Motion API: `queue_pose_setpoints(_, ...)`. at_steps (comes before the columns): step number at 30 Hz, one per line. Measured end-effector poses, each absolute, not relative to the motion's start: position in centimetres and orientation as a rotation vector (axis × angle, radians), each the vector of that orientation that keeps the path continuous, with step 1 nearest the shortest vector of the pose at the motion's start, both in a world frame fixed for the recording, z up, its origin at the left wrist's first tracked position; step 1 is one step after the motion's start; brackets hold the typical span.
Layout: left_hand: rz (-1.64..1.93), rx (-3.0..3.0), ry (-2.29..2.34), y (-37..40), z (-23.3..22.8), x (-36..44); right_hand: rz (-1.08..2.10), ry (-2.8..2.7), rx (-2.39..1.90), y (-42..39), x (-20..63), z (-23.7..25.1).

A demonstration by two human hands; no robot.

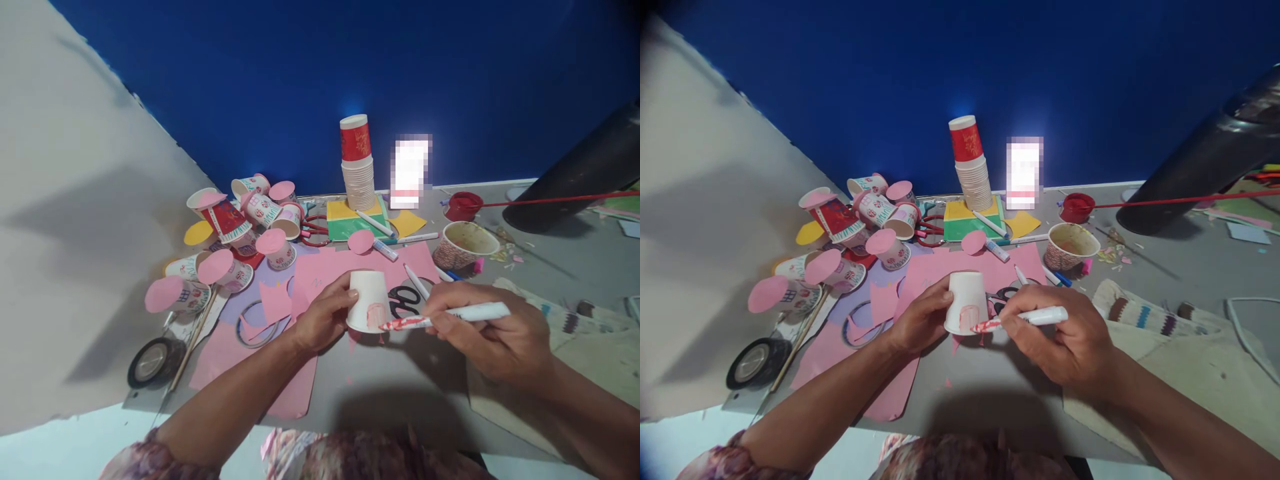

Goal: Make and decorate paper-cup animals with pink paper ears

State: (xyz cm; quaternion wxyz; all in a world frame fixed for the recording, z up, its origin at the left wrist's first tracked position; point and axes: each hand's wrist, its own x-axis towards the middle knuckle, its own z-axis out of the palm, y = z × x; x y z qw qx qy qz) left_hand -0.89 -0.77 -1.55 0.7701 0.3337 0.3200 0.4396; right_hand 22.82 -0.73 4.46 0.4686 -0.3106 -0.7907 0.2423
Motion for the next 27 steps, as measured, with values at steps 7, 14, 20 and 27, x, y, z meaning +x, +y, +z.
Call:
queue_pose_setpoints(7,0.947,0.587,0.587,-0.3,-1.4,-1.1,1.033,-1.425,-0.903,0.5,23.8,2.7)
queue_pose_setpoints(14,0.965,0.54,0.669,-0.5,-1.2,-1.2,1.37,-1.184,-0.879,2.0,23.4,2.2)
queue_pose_setpoints(20,0.955,0.526,0.636,-0.5,-0.6,-1.1,1.356,-1.249,-0.932,1.3,23.6,1.6)
queue_pose_setpoints(27,0.954,0.418,0.607,-0.6,-1.5,-0.1,0.971,-1.465,-0.947,-0.2,23.4,2.0)
